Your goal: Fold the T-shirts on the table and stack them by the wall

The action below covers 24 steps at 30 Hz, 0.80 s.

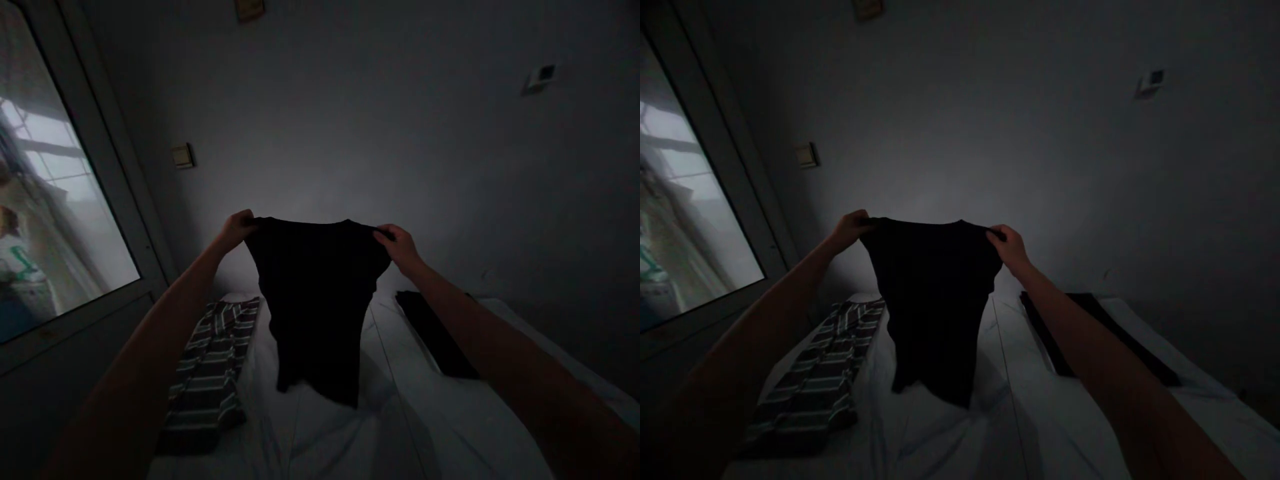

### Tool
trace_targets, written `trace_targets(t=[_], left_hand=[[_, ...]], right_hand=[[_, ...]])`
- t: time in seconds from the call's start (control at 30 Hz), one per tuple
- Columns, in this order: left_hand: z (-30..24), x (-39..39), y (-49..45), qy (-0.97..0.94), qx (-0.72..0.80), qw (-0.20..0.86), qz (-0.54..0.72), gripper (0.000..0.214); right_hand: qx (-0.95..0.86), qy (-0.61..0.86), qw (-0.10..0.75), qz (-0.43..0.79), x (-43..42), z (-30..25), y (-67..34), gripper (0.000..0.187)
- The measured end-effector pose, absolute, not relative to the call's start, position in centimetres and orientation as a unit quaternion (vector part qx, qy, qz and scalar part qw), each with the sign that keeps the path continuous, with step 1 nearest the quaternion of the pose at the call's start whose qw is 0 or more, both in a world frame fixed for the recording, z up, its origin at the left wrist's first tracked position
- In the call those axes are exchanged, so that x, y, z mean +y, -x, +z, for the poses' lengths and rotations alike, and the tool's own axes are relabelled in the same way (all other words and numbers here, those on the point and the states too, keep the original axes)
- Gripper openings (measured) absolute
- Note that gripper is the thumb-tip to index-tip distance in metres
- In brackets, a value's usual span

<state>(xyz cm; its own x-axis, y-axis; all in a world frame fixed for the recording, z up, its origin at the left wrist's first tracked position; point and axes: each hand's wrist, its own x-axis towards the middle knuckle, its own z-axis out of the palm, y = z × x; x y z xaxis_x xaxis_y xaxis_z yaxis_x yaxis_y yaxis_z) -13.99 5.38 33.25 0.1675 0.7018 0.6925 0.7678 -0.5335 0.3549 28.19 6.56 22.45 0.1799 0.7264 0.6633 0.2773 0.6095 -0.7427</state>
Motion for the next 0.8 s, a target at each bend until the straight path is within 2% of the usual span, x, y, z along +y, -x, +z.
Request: trace_targets(t=[0.13,0.27,0.37,0.5,0.57,0.7,0.8], left_hand=[[35.8,2.7,12.4,0.794,-0.448,-0.006,-0.412,0.032],[34.8,0.2,10.9,0.807,-0.452,-0.058,-0.376,0.037],[33.5,-2.2,9.9,0.8,-0.475,-0.058,-0.362,0.04],[31.2,-8.1,8.9,0.794,-0.476,0.084,-0.368,0.037],[29.5,-11.9,8.8,0.785,-0.481,0.138,-0.365,0.035],[27.9,-18.6,11.3,0.791,-0.488,0.126,-0.346,0.023],[31.0,-20.5,15.7,0.801,-0.515,0.107,-0.286,0.022]], right_hand=[[-0.693,0.379,0.596,0.144,5.1,28.5,-31.3,0.049],[-0.698,0.386,0.594,0.103,3.1,29.9,-33.7,0.053],[-0.689,0.399,0.6,0.08,0.8,29.0,-34.7,0.052],[-0.661,0.42,0.615,0.09,-4.4,25.3,-34.5,0.047],[-0.663,0.441,0.594,0.112,-7.9,22.9,-34.1,0.044],[-0.695,0.46,0.522,0.183,-14.0,20.7,-34.2,0.041],[-0.666,0.476,0.526,0.232,-15.7,23.4,-35.1,0.04]])
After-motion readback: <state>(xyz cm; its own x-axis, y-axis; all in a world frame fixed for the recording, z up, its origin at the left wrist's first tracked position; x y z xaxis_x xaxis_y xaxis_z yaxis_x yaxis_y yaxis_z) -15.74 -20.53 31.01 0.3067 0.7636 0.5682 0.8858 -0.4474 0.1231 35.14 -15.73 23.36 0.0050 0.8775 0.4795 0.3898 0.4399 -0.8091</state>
